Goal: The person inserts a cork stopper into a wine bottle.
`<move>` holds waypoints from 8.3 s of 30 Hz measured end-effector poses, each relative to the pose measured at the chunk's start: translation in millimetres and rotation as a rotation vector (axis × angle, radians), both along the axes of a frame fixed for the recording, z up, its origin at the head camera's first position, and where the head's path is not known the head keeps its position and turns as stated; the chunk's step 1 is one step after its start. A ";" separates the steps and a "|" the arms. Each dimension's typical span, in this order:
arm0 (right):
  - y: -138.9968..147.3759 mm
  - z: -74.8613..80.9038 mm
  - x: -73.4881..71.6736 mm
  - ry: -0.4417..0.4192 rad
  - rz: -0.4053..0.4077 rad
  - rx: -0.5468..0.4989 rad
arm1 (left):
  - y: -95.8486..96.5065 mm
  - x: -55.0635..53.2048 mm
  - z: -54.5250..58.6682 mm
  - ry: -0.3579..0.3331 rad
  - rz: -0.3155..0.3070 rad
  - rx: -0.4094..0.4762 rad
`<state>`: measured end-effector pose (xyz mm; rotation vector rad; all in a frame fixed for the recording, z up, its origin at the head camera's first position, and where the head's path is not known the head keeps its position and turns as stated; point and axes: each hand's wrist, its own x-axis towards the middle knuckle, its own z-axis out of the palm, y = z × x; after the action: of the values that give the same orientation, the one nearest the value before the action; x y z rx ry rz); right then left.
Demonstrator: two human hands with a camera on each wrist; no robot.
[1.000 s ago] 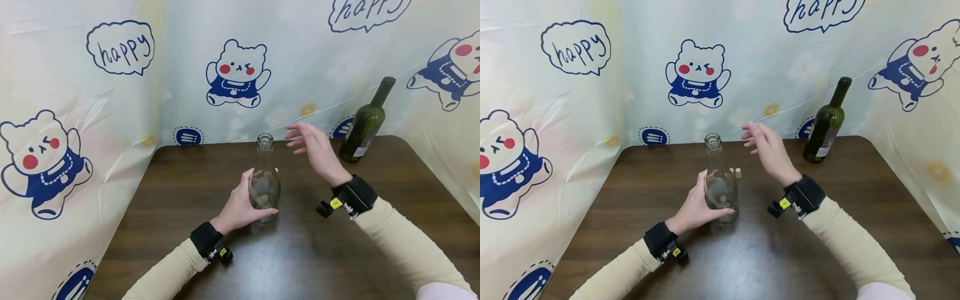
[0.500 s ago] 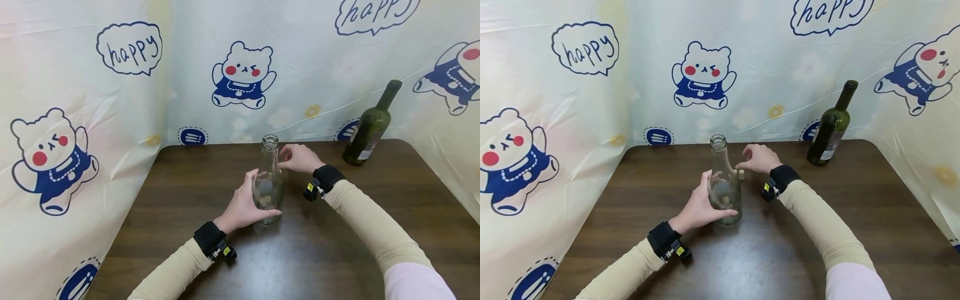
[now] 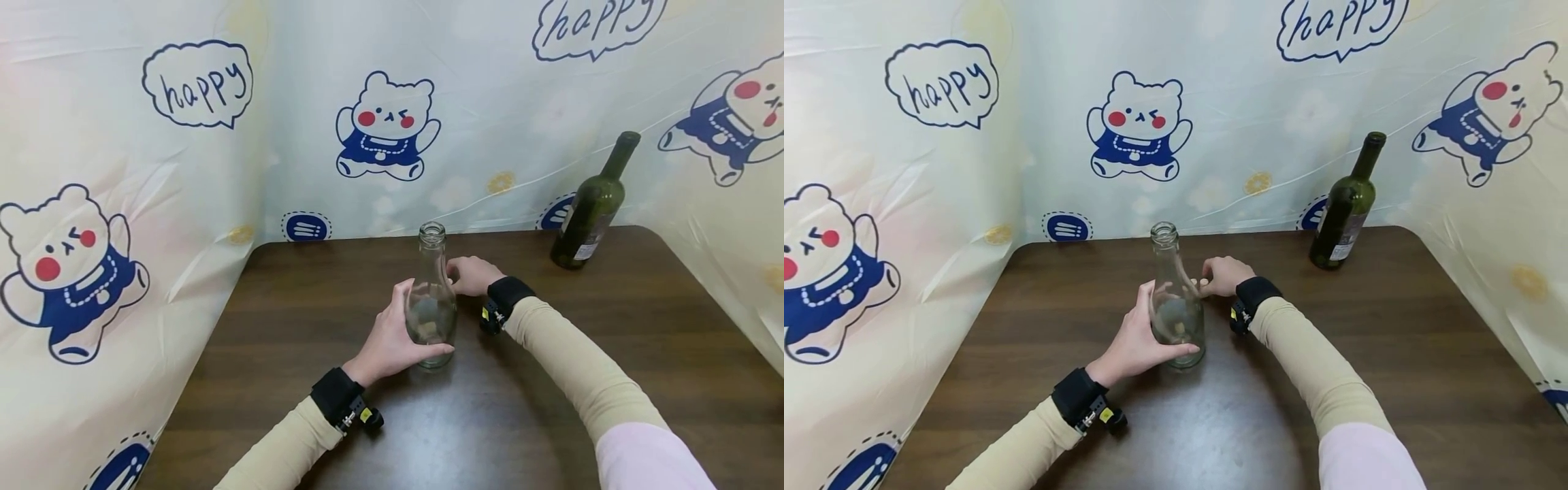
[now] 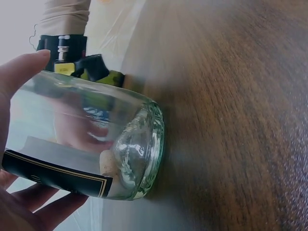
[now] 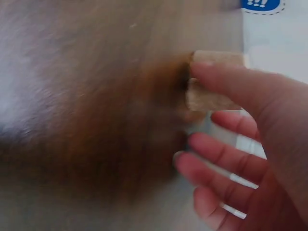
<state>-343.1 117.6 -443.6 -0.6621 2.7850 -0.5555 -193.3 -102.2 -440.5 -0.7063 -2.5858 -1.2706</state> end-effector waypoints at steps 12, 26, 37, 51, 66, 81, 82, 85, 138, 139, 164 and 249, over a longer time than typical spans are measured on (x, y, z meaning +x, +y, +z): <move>14.6 19.9 3.7 0.035 -0.100 -0.209 | -0.2 1.9 -3.2 -0.037 -0.010 0.021; 11.8 99.6 28.3 0.151 -0.187 -0.459 | -1.7 2.9 -5.4 -0.039 -0.016 0.038; -2.6 186.8 83.7 0.296 -0.141 -0.842 | -0.9 3.1 -4.1 -0.020 -0.011 0.044; -20.8 215.2 128.9 0.366 0.077 -1.020 | 0.2 1.2 -3.1 -0.039 -0.016 0.058; -22.6 196.1 127.8 0.416 0.090 -0.994 | -0.1 1.0 -2.6 -0.046 -0.026 0.072; -39.0 179.5 124.6 -0.363 0.149 -1.058 | -1.3 3.2 -4.8 -0.034 -0.011 0.075; -40.1 178.4 124.7 -0.375 0.149 -1.067 | -1.2 3.4 -4.6 -0.032 -0.017 0.079; -42.8 176.2 123.7 -0.397 0.149 -1.081 | -1.1 3.7 -4.6 -0.028 -0.024 0.088; -19.7 126.5 133.0 -0.389 0.080 -1.008 | 0.6 3.3 -8.6 -0.036 0.008 0.083; -16.1 120.4 133.0 -0.386 0.070 -0.994 | 0.3 3.1 -8.2 -0.030 0.010 0.079; -27.8 -9.5 149.2 -0.201 -0.108 -0.894 | 0.0 -3.5 -9.1 0.045 -0.008 0.002; 198.5 86.1 -7.7 0.188 -0.783 -0.658 | -173.1 -91.9 -11.2 0.148 0.812 0.279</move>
<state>-350.8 316.1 -357.4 0.3667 2.9445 -1.6621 -285.2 -275.3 -451.6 0.2808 -2.1241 -1.1773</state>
